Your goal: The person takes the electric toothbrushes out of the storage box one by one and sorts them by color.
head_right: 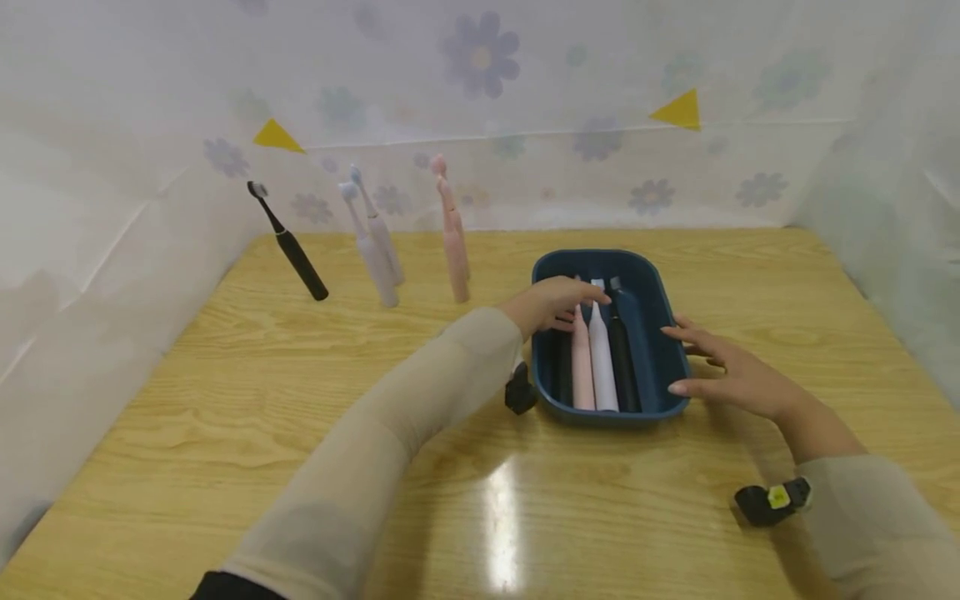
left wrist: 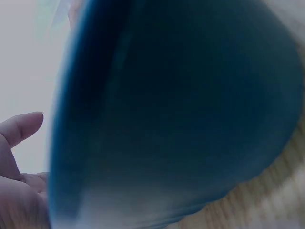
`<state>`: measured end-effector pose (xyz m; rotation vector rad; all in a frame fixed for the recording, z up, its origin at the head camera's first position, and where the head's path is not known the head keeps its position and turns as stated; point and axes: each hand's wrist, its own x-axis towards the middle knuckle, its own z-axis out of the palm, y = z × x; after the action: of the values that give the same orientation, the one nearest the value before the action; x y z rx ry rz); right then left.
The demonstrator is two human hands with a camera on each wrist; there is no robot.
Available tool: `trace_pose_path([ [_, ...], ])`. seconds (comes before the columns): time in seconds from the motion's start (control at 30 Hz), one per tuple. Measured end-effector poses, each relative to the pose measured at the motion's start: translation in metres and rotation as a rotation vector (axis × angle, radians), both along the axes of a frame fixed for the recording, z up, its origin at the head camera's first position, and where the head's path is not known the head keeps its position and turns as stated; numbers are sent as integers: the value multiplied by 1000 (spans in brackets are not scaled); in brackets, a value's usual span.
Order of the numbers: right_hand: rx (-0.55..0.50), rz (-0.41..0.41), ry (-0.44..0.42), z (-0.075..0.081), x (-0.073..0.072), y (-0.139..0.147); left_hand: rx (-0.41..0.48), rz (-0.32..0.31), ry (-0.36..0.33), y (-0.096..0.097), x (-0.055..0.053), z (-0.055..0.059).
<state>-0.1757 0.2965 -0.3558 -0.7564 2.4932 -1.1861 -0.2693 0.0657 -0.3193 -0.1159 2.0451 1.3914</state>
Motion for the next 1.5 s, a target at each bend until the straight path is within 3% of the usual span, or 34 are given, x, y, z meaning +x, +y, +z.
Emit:
trace_pose_path([
  [0.27, -11, -2, -4, -2, 2, -1, 2, -56, 26, 3, -8, -2],
  [0.53, -14, -5, -3, -3, 1, 1, -23, -70, -7, 6, -12, -8],
  [0.7, -12, -4, 2, -4, 1, 1, -59, -127, -13, 7, -11, -12],
  [0.9, -6, -9, 8, -3, 2, 0, -94, -150, 24, 6, -6, -11],
  [1.17, 2, -13, 1, -1, 1, 0, -29, -182, 47, 3, -11, -12],
  [1.3, -2, -10, 1, -1, 0, 0, -14, -159, 45, 2, -10, -12],
  [1.43, -6, -11, 0, 1, 1, -1, -80, -130, 108, 3, -7, -12],
  [1.5, -7, -11, -2, 1, 1, -1, -155, -156, 171, 3, -5, -13],
])
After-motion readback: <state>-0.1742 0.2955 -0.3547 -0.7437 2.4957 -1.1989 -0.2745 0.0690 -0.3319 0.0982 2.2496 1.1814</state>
